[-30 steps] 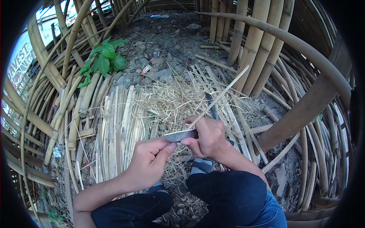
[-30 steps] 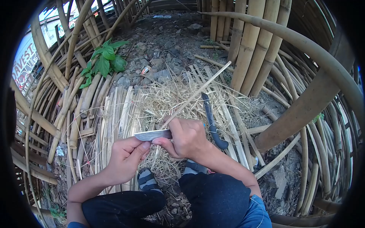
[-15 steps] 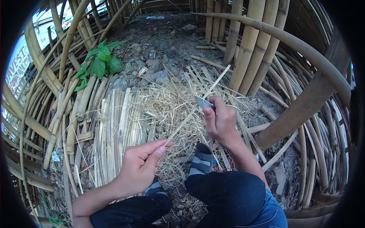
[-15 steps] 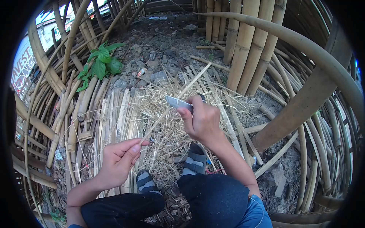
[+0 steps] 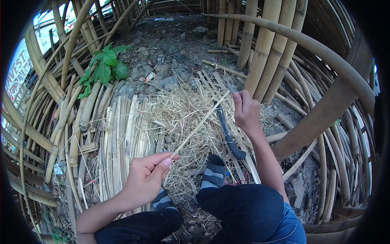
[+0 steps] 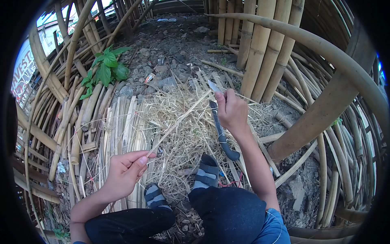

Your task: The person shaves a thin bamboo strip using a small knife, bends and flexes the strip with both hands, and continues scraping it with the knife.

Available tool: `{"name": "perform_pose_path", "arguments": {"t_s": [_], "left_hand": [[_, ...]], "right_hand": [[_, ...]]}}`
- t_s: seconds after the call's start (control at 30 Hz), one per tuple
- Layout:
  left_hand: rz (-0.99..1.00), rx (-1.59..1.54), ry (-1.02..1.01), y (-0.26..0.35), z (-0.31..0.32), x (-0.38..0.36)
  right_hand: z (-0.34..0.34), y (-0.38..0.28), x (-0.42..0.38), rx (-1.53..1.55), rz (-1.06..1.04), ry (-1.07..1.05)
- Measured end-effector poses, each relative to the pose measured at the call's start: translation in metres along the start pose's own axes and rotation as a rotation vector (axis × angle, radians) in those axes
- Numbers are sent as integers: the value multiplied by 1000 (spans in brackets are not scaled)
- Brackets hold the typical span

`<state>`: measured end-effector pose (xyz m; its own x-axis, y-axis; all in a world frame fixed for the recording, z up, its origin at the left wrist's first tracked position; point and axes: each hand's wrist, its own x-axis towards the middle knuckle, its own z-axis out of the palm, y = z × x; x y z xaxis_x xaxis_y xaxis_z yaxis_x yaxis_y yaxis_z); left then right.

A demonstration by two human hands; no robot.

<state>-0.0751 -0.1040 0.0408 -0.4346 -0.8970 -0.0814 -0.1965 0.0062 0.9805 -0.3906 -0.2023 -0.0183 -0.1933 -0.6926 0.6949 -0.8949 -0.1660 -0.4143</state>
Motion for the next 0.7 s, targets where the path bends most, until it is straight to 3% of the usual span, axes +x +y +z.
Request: {"name": "perform_pose_path", "arguments": {"t_s": [0.03, 0.1, 0.17, 0.27, 0.33, 0.4, 0.47, 0.53, 0.7], "left_hand": [[20, -2, -22, 0, -1, -2], [38, -3, -41, 0, -6, -4], [14, 44, 47, -3, -12, -1], [-17, 37, 56, -14, -13, 5], [-26, 54, 40, -18, -9, 8], [-30, 71, 38, -20, -5, 11], [-20, 38, 17, -21, -3, 11], [3, 37, 42, -22, 1, 11], [102, 263, 29, -18, 1, 9]], "right_hand": [[7, 15, 4, 1, 0, -1], [16, 59, 16, -9, 440, -28], [7, 62, 15, -72, 486, -2], [5, 61, -5, 121, 524, 85], [0, 26, -14, 328, 450, 2], [-2, -20, -31, 540, 239, -40], [-14, -70, -42, 539, -11, -268], [0, -89, -60, 555, -256, -363], [-4, -120, -64, 438, -493, -293]]}}
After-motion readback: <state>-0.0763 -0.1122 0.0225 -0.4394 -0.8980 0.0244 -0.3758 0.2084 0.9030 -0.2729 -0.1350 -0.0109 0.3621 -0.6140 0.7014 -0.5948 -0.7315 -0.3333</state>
